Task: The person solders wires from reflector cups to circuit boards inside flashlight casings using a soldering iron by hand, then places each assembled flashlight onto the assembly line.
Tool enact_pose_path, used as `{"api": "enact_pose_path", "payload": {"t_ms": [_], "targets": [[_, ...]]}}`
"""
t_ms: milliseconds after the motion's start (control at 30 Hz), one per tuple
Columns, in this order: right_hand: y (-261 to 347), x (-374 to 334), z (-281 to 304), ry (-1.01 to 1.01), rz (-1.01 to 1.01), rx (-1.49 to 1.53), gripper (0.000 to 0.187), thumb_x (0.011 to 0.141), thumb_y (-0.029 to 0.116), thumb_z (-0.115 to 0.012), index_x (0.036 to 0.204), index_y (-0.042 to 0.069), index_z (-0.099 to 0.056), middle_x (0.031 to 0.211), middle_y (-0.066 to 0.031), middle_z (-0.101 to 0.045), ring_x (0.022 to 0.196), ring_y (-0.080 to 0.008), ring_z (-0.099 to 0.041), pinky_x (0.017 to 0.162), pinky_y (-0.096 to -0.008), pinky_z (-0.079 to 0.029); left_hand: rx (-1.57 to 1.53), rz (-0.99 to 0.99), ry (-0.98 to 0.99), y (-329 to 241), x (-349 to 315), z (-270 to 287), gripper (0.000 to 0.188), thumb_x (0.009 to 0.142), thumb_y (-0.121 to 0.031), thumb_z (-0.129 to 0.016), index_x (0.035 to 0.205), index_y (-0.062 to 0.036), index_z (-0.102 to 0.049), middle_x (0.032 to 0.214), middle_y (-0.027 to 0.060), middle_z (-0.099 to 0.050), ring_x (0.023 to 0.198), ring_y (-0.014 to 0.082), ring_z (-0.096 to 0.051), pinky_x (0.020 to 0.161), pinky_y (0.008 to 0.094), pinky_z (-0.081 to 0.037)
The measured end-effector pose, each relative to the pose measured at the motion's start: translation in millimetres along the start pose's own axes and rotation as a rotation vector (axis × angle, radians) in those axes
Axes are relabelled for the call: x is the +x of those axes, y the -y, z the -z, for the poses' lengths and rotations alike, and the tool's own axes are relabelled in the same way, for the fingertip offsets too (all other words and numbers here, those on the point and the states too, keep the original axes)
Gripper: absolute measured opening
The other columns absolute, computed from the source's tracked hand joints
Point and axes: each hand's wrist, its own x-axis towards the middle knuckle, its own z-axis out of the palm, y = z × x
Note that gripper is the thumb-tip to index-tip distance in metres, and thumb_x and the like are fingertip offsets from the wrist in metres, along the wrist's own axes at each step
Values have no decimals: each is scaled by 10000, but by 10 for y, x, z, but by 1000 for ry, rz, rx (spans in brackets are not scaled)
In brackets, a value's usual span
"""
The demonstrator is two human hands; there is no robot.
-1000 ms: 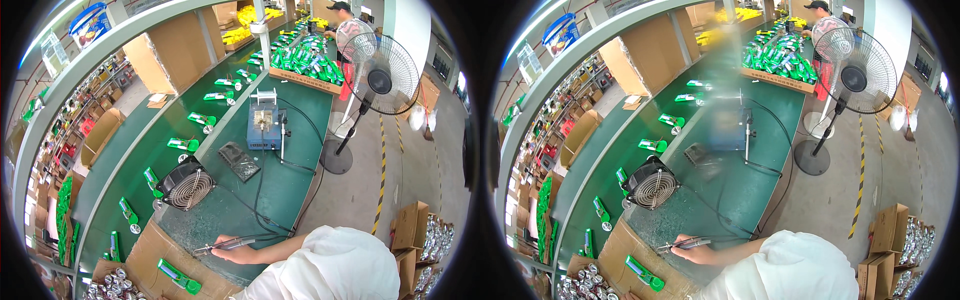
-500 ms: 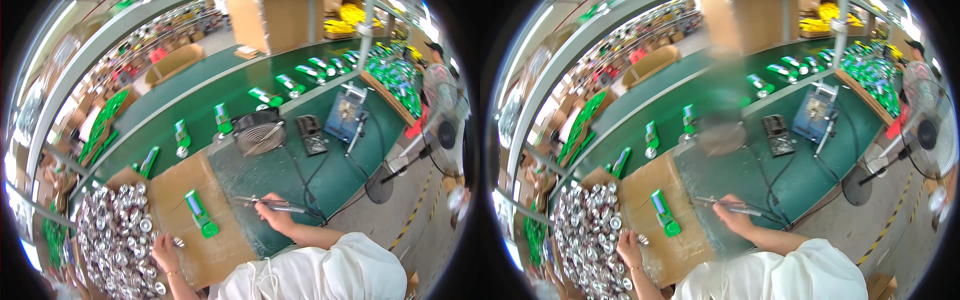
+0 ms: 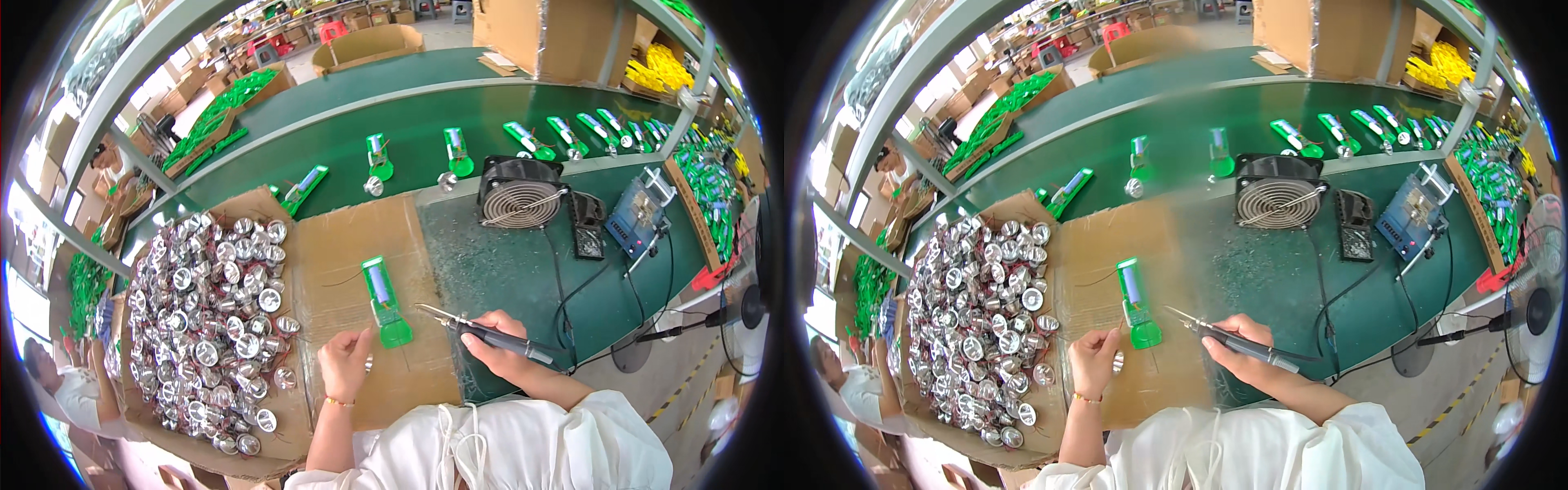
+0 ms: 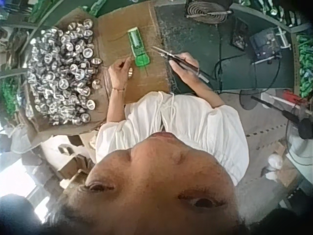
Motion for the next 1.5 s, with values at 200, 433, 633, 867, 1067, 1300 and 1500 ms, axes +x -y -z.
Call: {"api": "enact_pose_path", "payload": {"t_ms": [200, 433, 633, 867, 1067, 1300, 1500], "targets": [[18, 139, -136, 49, 46, 2, 148, 774, 62, -708, 835, 5, -586, 681, -72, -622, 552, -96, -567, 503, -245, -451, -30, 34, 24, -10, 18, -46, 217, 794, -192, -691, 778, 25, -684, 703, 146, -676, 613, 179, -653, 584, 296, -491], [-51, 96, -244, 62, -140, 33, 189, 786, 128, -713, 856, 6, -587, 687, -63, -619, 578, -92, -564, 542, -240, -455, -48, 69, 59, -52, 25, -100, 216, 806, -198, -673, 795, 18, -685, 702, 157, -663, 618, 216, -643, 591, 306, -483], [-109, 54, -279, -32, -237, 205, 176, 820, 91, -680, 870, -16, -550, 726, -72, -596, 588, -97, -573, 530, -236, -448, -130, 113, 62, -41, 56, -125, 218, 814, -193, -667, 801, 24, -676, 699, 147, -658, 625, 204, -633, 598, 305, -476], [-150, 53, -270, 46, -206, 179, 200, 825, 117, -679, 866, -20, -539, 707, -74, -590, 580, -89, -549, 522, -245, -433, -148, 143, 81, -15, 43, -170, 196, 812, -178, -671, 790, 16, -677, 722, 129, -658, 627, 193, -623, 599, 299, -474], [-190, -16, -288, 42, -311, 188, 169, 815, 118, -690, 850, 11, -565, 697, -42, -593, 601, -82, -534, 542, -253, -433, -86, 92, 83, 4, -36, -138, 192, 807, -170, -676, 773, 18, -668, 688, 122, -648, 605, 188, -606, 588, 294, -468], [-127, 40, -263, 19, -310, 155, 196, 803, 166, -722, 803, 37, -575, 672, -26, -593, 602, -70, -525, 542, -248, -427, -193, 97, 83, -116, 46, -91, 188, 839, -127, -651, 751, 38, -652, 597, 25, -603, 525, 47, -495, 463, 218, -379], [-142, 18, -259, 9, -289, 137, 189, 806, 161, -715, 818, 31, -578, 670, -27, -602, 594, -79, -537, 538, -253, -432, -174, 147, 151, -88, 24, -66, 188, 840, -155, -669, 775, 20, -649, 613, 36, -630, 525, 53, -533, 482, 209, -413]]}}
